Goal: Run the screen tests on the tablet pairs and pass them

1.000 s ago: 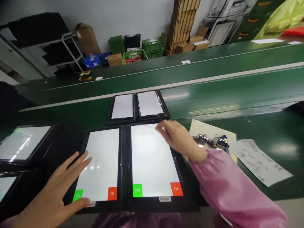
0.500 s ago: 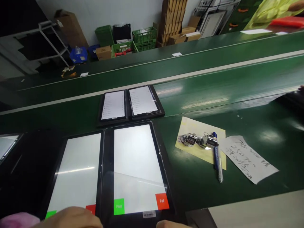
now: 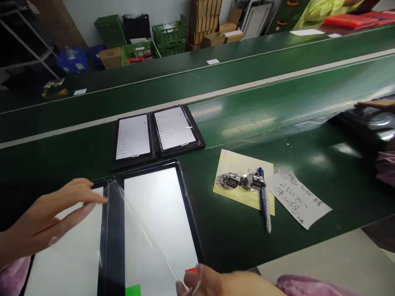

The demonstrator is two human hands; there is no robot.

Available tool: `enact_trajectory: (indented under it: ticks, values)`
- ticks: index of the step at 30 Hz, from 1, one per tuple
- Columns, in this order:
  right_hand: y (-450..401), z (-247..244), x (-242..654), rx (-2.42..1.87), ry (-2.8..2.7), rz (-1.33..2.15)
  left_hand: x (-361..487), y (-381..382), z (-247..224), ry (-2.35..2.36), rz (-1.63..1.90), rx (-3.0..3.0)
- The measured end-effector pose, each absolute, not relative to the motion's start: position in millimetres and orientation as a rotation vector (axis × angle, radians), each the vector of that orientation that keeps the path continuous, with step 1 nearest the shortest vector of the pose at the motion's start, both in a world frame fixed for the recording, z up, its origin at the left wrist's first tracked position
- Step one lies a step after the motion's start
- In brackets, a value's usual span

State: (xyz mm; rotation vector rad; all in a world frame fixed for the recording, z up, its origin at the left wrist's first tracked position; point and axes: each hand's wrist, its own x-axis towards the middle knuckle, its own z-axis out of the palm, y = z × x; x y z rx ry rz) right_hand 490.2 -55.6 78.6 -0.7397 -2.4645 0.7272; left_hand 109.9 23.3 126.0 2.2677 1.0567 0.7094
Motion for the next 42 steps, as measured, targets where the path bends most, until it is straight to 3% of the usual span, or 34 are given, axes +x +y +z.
enact_trajectory:
  ticks: [7, 10, 16, 23, 36, 42]
  values:
    - [25.6, 86.4, 451.0, -0.546, -2.337, 0.344, 125.9, 27.3, 115.1, 1.529, 0.821, 1.737]
    - [71.8, 75.0, 434.0, -0.773, -2.038, 0.530, 101.7, -11.4, 118.1, 1.658, 0.812, 2.254]
    - [93.2, 60.9, 426.2, -1.059, -1.696, 1.084, 112.1, -117.5, 95.0, 1.061, 0.328, 2.834]
    - [90.1, 48.9, 424.7, -0.931, -1.590, 1.142, 166.8, -138.9, 79.4, 1.290, 0.648, 2.753]
    - [91.1, 43.3, 423.7, -0.879, -1.573, 1.106, 169.8, -164.2, 77.9, 1.507, 0.343, 2.640]
    - [92.5, 39.4, 424.0, -0.882, -1.523, 1.122, 173.0, -168.8, 71.9, 1.566, 0.412, 2.599]
